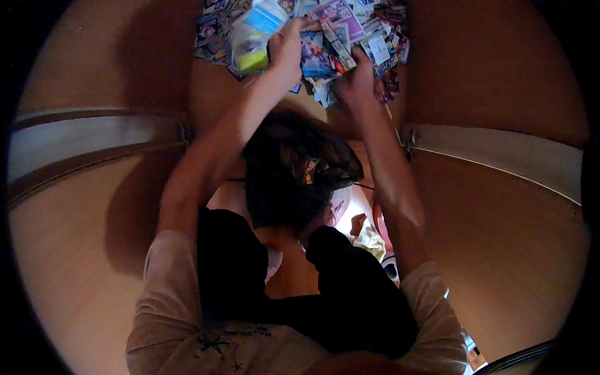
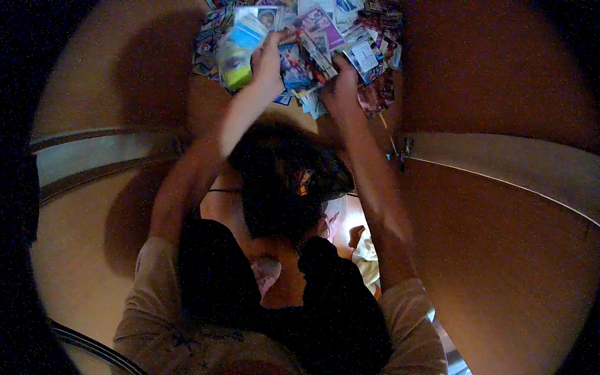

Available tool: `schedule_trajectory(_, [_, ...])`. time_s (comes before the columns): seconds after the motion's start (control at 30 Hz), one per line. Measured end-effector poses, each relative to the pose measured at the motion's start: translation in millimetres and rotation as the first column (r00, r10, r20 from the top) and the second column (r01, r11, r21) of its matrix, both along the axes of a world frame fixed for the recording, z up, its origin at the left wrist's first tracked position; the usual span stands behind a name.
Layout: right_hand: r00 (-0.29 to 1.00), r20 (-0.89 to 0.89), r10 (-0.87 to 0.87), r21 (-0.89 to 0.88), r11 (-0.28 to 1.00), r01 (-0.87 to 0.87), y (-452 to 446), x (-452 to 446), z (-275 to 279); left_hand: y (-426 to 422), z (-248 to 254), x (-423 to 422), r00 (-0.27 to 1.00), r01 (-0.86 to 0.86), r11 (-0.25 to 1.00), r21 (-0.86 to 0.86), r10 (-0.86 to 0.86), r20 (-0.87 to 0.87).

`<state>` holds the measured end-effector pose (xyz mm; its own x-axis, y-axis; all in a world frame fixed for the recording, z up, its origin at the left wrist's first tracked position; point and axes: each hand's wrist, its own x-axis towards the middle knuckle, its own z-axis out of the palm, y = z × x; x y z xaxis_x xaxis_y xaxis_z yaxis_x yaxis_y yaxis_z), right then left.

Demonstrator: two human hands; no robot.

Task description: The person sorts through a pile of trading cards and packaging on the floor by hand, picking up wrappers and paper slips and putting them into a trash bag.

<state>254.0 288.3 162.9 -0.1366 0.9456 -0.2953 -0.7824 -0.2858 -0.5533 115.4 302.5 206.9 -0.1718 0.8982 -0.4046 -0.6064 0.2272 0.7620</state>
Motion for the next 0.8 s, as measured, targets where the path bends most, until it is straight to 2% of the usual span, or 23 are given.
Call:
schedule_trajectory(0.07, [0.998, -0.017, -0.054, -0.042, 0.998, 0.053, 16, -19, -2, 16, -3, -18, 0.994, -0.054, 0.994, 0.094, 0.063, -0.093])
schedule_trajectory(0.1, [1.000, 0.005, -0.011, -0.036, 0.999, 0.011, 20, -27, -5, 23, -16, -33, 0.992, 0.034, 0.982, 0.185, -0.011, -0.124])
schedule_trajectory(0.17, [0.990, 0.076, 0.116, -0.060, 0.992, -0.112, 30, -34, -24, 18, -24, -47, 0.986, 0.000, 0.985, 0.171, 0.028, -0.165])
schedule_trajectory(0.2, [0.990, 0.077, 0.116, -0.058, 0.992, -0.111, 33, -38, -39, 15, -27, -50, 0.976, -0.034, 0.987, 0.157, 0.066, -0.206])
schedule_trajectory(0.23, [0.986, 0.000, 0.166, -0.103, 0.981, -0.165, 35, -44, -48, 9, -31, -51, 0.960, -0.150, 0.987, 0.066, 0.161, -0.231])
schedule_trajectory(0.27, [0.974, -0.078, 0.211, -0.144, 0.965, -0.221, 38, -47, -58, 6, -34, -51, 0.960, -0.150, 0.986, 0.068, 0.161, -0.230])
schedule_trajectory(0.3, [0.972, -0.026, 0.233, -0.216, 0.948, -0.233, 38, -48, -59, 3, -39, -51, 0.956, -0.132, 0.985, 0.112, 0.156, -0.249])
schedule_trajectory(0.33, [0.972, -0.026, 0.233, -0.218, 0.948, -0.233, 39, -47, -60, 1, -44, -51, 0.952, -0.113, 0.981, 0.155, 0.152, -0.267])
schedule_trajectory(0.37, [0.955, -0.042, 0.293, -0.174, 0.939, -0.295, 39, -45, -61, 2, -49, -53, 0.956, -0.003, 0.982, 0.189, 0.058, -0.288])
schedule_trajectory(0.4, [0.935, -0.056, 0.351, -0.130, 0.926, -0.355, 41, -43, -62, 6, -57, -54, 0.956, -0.004, 0.982, 0.187, 0.059, -0.288])
schedule_trajectory(0.47, [0.944, -0.026, 0.329, -0.168, 0.930, -0.328, 48, -39, -68, 18, -76, -54, 0.934, -0.054, 0.997, 0.057, 0.071, -0.350])
schedule_trajectory(0.53, [0.906, 0.034, 0.422, -0.146, 0.899, -0.413, 53, -38, -63, 24, -81, -50, 0.935, -0.082, 0.992, 0.098, 0.111, -0.336])
schedule_trajectory(0.57, [0.915, 0.146, 0.376, -0.214, 0.915, -0.342, 52, -38, -62, 26, -84, -49, 0.917, -0.089, 0.988, 0.124, 0.130, -0.378])
schedule_trajectory(0.6, [0.915, 0.146, 0.377, -0.216, 0.914, -0.343, 58, -35, -68, 28, -86, -49, 0.895, -0.095, 0.984, 0.151, 0.151, -0.419])
schedule_trajectory(0.63, [0.829, 0.422, 0.367, -0.189, 0.930, -0.315, 68, -33, -75, 32, -84, -52, 0.912, -0.060, 0.990, 0.131, 0.108, -0.395])
schedule_trajectory(0.67, [0.675, 0.664, 0.322, -0.155, 0.942, -0.297, 74, -29, -83, 31, -85, -51, 0.912, -0.061, 0.990, 0.128, 0.108, -0.395])
schedule_trajectory(0.7, [0.675, 0.664, 0.321, -0.154, 0.943, -0.296, 73, -23, -77, 27, -72, -49, 0.889, -0.052, 0.970, 0.238, 0.154, -0.432])
schedule_trajectory(0.73, [0.432, 0.841, 0.326, -0.194, 0.927, -0.322, 72, -17, -62, 25, -69, -48, 0.864, -0.038, 0.938, 0.344, 0.204, -0.461])
schedule_trajectory(0.77, [0.150, 0.941, 0.303, -0.240, 0.912, -0.334, 68, -12, -48, 27, -71, -51, 0.841, -0.020, 0.927, 0.375, 0.219, -0.494])
schedule_trajectory(0.8, [0.151, 0.941, 0.302, -0.239, 0.912, -0.333, 59, -8, -32, 23, -68, -52, 0.842, -0.019, 0.926, 0.376, 0.218, -0.494])
